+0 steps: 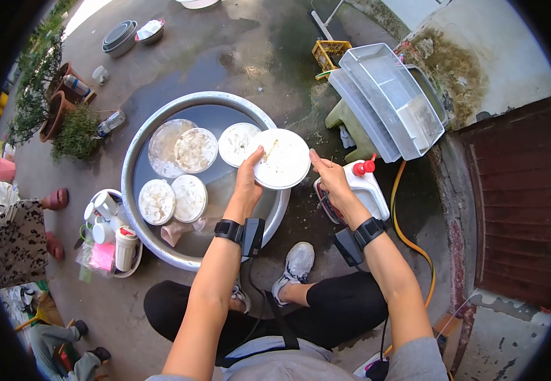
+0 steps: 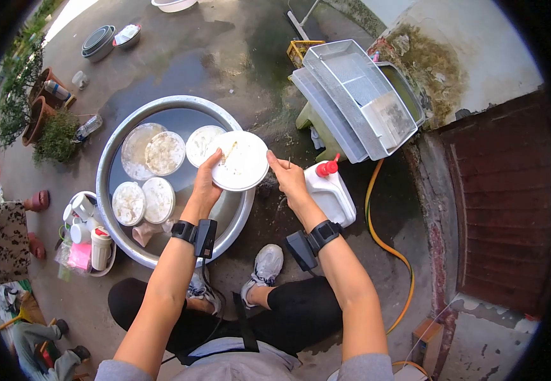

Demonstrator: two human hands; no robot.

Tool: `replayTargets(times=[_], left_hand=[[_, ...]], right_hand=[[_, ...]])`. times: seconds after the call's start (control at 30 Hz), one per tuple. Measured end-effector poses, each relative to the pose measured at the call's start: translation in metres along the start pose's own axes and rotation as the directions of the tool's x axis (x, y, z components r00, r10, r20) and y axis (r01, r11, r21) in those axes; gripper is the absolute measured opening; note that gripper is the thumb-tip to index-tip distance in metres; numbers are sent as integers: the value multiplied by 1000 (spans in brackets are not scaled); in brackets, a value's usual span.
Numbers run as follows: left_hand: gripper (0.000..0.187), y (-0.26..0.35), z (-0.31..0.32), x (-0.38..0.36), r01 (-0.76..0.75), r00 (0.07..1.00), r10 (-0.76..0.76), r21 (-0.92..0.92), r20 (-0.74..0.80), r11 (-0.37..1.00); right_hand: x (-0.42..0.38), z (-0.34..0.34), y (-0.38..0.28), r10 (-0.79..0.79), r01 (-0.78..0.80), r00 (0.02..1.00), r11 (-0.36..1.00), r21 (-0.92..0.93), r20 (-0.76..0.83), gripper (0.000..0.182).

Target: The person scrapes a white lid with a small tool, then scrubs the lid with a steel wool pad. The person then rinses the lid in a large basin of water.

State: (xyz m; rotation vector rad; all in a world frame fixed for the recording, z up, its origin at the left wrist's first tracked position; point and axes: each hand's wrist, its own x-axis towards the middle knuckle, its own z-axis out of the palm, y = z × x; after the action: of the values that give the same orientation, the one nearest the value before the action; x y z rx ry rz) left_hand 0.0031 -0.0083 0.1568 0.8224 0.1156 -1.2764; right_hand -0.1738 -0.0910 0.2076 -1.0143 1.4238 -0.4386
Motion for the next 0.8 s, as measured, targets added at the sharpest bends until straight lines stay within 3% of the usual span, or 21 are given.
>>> replayTargets(times=[0.07,0.17,0.2,0.23,0.3,0.37,0.4,0.47,0.5,0.57,0.63,0.67,0.7,0.77,0.8], left_hand=[[49,-5,-1,5,28,999,-29,27,22,999],[51,-11,-6,12,31,999,-31,8,19,999],[48,-12,-8,14,-21,969,60,166,-238,986],[44,-13,-11,14,-28,868,186,328,-461,944],[34,-36,-75,39,-208,647,623,684,-440,699],[33,-27,-81,18,-55,404,784,843,-471,535],[33,-31,-95,18,-56,404,784,843,-471,535],[28,-46,-136,35,-80,435,562,591,-704,803],[30,-47,-141,44,-112,579,216,185,-786,976],[32,-51,-109,41,-31,812,-179,-347,-555,937],[39,-56,-47,32,71,942,-141,-229,-304,971],[45,-54,-16,22,84,996,-86,-72,-25,994],[52,-52,14,12,51,978,-74,120,194,991],[56,-68,46,12,-212,917,-2,490,399,845],[53,-73,48,13,-384,865,-3,665,502,640]], right_hand=[[1,0,4,8,-14,976,1000,23,217,40],[6,-2,6,18,-58,976,983,177,219,25],[9,-2,8,13,-66,982,958,277,190,22],[15,-3,12,15,-67,982,958,277,188,22],[31,-8,18,-6,-4,1000,944,330,28,23],[34,-8,18,3,13,999,952,307,-50,23],[36,-7,18,10,27,992,958,285,-126,23],[42,-9,22,-1,43,987,966,254,-161,23],[46,-9,25,-8,57,981,966,251,-192,23],[58,-9,35,-37,96,970,966,241,-242,22],[60,-11,36,-33,84,975,970,227,-220,22],[59,-12,37,-23,67,980,974,217,-198,21],[56,-12,35,-22,66,980,975,214,-199,21],[50,-8,28,-23,66,984,968,242,-175,20],[51,-10,30,-26,68,984,968,241,-174,20]])
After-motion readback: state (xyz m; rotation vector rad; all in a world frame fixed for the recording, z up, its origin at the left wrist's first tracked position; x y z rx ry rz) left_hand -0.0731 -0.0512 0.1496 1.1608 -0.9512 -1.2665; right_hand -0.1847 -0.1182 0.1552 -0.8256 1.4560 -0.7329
